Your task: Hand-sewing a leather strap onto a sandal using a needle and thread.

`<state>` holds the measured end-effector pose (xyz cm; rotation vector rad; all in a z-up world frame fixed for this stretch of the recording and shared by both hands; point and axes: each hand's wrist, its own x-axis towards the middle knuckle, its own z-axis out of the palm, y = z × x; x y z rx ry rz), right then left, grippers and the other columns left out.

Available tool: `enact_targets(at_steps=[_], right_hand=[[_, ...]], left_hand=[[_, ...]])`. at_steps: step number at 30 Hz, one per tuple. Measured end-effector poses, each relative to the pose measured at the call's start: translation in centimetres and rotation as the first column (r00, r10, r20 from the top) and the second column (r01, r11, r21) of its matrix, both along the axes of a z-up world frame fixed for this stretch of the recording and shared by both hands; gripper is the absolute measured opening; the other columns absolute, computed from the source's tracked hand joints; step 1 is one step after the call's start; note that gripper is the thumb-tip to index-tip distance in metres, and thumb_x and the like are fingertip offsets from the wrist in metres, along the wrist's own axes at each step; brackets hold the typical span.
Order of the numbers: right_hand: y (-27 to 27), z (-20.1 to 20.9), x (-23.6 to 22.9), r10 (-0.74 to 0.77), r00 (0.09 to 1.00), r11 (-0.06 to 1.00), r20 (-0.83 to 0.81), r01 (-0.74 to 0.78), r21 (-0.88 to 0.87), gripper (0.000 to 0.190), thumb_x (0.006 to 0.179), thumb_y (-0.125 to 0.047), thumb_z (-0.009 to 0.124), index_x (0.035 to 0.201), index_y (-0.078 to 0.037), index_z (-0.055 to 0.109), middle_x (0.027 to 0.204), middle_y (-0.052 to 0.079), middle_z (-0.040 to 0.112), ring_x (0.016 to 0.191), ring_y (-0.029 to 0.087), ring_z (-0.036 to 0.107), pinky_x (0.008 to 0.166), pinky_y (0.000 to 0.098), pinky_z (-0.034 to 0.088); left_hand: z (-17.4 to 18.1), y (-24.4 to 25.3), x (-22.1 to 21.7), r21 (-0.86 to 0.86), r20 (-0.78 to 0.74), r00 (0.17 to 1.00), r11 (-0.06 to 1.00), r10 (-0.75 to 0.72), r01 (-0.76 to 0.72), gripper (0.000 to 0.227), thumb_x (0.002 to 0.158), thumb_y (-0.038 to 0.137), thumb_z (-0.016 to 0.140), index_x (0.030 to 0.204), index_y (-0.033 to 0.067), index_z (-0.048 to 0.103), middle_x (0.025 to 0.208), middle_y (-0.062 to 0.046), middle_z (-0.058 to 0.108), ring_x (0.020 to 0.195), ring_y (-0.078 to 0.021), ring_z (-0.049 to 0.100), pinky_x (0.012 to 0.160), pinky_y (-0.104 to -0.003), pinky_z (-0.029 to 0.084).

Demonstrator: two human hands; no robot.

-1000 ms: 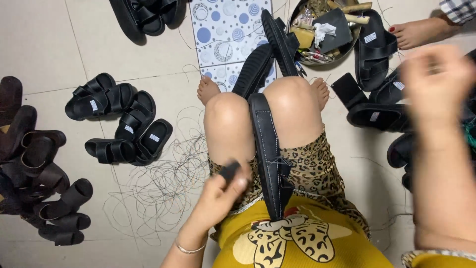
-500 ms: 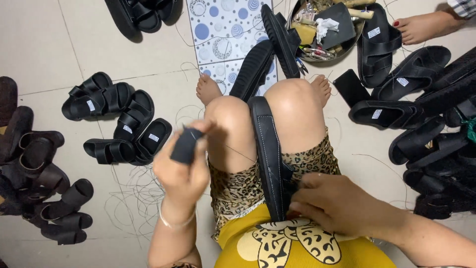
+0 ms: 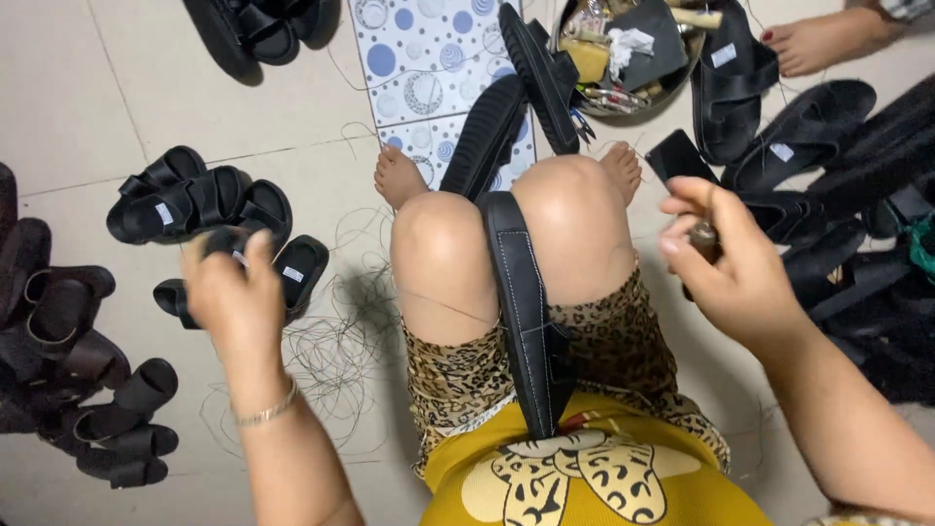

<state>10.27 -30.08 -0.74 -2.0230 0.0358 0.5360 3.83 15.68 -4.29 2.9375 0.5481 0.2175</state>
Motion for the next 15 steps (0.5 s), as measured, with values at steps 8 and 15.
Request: enact_targets(at_steps=[8, 15], right_hand=[[3.3, 1.6, -2.8, 0.714, 0.696, 0.689, 0.079, -0.678, -0.257, 0.057, 0.084, -0.018, 0.07, 0.139, -0.032, 0.06, 0.086, -0.003, 0.063, 0.059, 0.014, 0.06, 0.05, 0.0305, 0.049], [3.8, 1.1, -2.4, 0.805, 0.578, 0.574, 0.133, -0.704, -0.418, 0.048, 0.086, -0.027, 0.068, 0.134, -0.032, 0.062, 0.076, -0.002, 0.059, 0.045, 0.017, 0.057, 0.039, 0.0316, 0.045]], left_hand=[[5.8, -14.8, -2.8, -0.924, 0.094, 0.91, 0.304, -0.404, 0.231, 0.077, 0.077, 0.013, 0.084, 0.142, 0.0048, 0.044, 0.149, -0.018, 0.047, 0.13, -0.0272, 0.051, 0.1, -0.032, 0.049], [5.7, -15.8, -2.8, -0.877, -0.074, 0.764, 0.407, -0.641, 0.256, 0.108, 0.073, 0.013, 0.088, 0.157, 0.0032, 0.021, 0.166, -0.016, 0.031, 0.069, -0.0168, 0.067, 0.064, -0.029, 0.059]])
